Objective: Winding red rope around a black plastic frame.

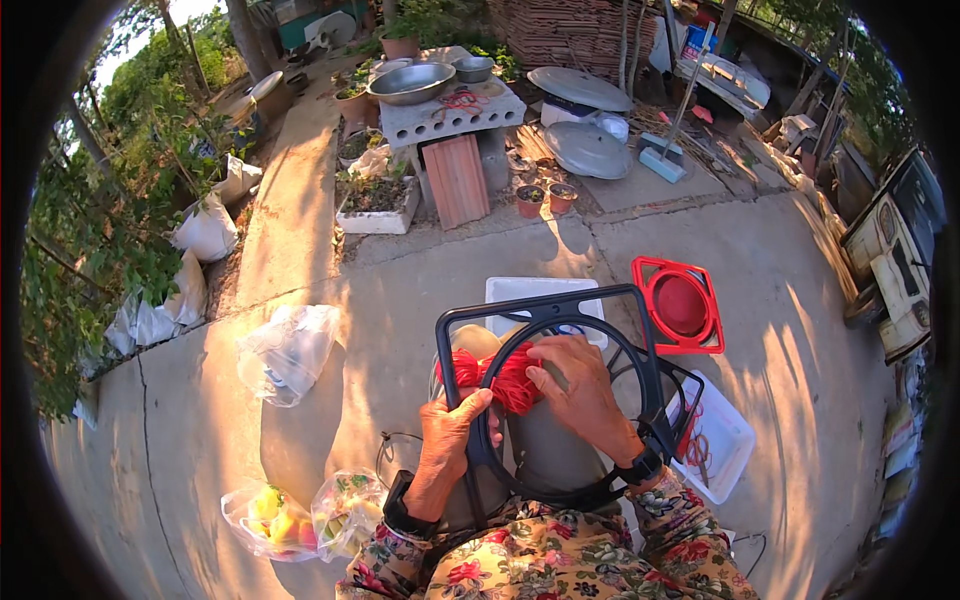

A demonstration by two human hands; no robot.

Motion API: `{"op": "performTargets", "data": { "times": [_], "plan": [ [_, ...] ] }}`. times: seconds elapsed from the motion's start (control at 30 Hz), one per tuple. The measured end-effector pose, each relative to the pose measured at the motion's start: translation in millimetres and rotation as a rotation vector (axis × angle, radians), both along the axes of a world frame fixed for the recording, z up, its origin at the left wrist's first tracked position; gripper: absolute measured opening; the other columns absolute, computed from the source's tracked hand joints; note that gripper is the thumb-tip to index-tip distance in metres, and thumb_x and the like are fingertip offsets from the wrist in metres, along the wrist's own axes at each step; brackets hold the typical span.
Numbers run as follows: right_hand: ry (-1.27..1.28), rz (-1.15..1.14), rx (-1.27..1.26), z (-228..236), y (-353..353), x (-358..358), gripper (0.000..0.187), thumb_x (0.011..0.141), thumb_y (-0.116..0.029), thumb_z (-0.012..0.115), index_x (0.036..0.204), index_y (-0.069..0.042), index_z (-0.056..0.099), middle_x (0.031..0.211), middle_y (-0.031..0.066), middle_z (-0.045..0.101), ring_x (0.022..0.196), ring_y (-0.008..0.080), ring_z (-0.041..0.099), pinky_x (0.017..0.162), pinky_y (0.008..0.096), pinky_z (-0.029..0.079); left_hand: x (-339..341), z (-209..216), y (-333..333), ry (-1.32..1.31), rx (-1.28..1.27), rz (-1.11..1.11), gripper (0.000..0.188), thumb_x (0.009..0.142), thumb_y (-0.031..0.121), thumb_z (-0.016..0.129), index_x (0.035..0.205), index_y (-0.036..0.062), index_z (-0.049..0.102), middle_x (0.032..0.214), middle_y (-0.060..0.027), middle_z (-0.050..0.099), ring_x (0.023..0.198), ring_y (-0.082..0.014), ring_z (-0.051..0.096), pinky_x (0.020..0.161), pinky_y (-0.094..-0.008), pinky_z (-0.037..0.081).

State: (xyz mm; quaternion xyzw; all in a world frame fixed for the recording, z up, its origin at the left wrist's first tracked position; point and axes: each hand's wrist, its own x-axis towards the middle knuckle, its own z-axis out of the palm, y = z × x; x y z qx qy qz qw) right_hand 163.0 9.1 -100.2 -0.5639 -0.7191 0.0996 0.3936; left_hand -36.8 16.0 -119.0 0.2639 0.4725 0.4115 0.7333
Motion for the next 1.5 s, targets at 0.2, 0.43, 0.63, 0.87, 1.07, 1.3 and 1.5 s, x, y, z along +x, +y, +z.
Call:
{"op": "performTargets", "data": {
  "times": [0.2,0.43,0.63,0.87,1.07,1.3,1.5],
  "plan": [
    [-0.201,0.297,-0.115,18.0,47.9,-33.5,0.026,0.077,-0.029,0.072,0.09,-0.007,0.068,0.095,0.0091,0.065,0.101,0.027,0.056,0.085,0.0421,0.039,5.4,2.6,-5.8,0.014,0.033,0.019,0.019,0.085,0.015,0.076,0.093,0.0013,0.066,0.066,-0.0097,0.064,0.05,-0.0186,0.062,0.045,-0.0316,0.054],
    [-0.367,0.424,-0.124,9.5,69.3,-55.4,0.031,0.072,-0.033,0.071,0.076,-0.003,0.065,0.082,0.0154,0.065,0.086,0.0341,0.064,0.074,0.046,0.043,-3.4,1.1,-10.7,0.063,-0.022,0.09,0.02,0.084,0.018,0.076,0.089,0.0031,0.064,0.067,-0.0117,0.065,0.05,-0.0221,0.063,0.046,-0.0348,0.055],
    [-0.131,0.18,-0.128,13.8,51.0,-54.5,0.025,0.079,-0.024,0.066,0.083,0.0,0.063,0.083,0.0197,0.066,0.085,0.0367,0.066,0.078,0.0459,0.052,-2.0,6.5,-13.7,0.067,0.047,0.058,0.02,0.084,0.017,0.075,0.09,0.0017,0.064,0.066,-0.0112,0.064,0.05,-0.0221,0.062,0.045,-0.0343,0.055],
    [0.139,0.274,-0.038,28.9,27.1,-28.8,0.047,0.086,-0.031,0.071,0.12,0.0,0.059,0.1,0.0187,0.067,0.088,0.0323,0.067,0.078,0.0394,0.052,4.1,19.4,-23.1,0.077,0.075,0.101,0.022,0.083,0.019,0.077,0.088,0.0012,0.064,0.065,-0.0103,0.063,0.049,-0.0209,0.062,0.045,-0.0339,0.054],
    [0.299,0.405,0.148,50.6,5.2,-45.2,0.045,0.088,-0.028,0.072,0.121,-0.003,0.056,0.101,0.013,0.065,0.088,0.0256,0.065,0.076,0.0344,0.051,6.5,13.2,-21.3,-0.075,0.213,0.015,0.023,0.087,0.019,0.073,0.096,0.0008,0.063,0.072,-0.0103,0.066,0.052,-0.0214,0.064,0.046,-0.0333,0.056],
    [0.627,0.61,-0.175,89.5,-67.5,-44.2,0.051,0.086,-0.027,0.074,0.122,0.002,0.052,0.106,0.0153,0.063,0.085,0.0212,0.063,0.074,0.0334,0.049,5.5,15.6,-28.4,-0.07,0.338,0.062,0.021,0.088,0.02,0.073,0.094,0.003,0.063,0.075,-0.0089,0.063,0.056,-0.0169,0.062,0.046,-0.0289,0.053],
    [1.512,0.329,-0.333,98.6,-160.7,19.5,0.049,0.078,-0.025,0.077,0.112,0.001,0.052,0.1,0.0164,0.062,0.082,0.0235,0.063,0.071,0.0365,0.051,-1.4,4.9,-11.5,0.048,-0.044,0.072,0.026,0.084,0.014,0.076,0.102,0.0,0.063,0.072,-0.0091,0.062,0.059,-0.0191,0.064,0.046,-0.0331,0.056]
  ]
}}
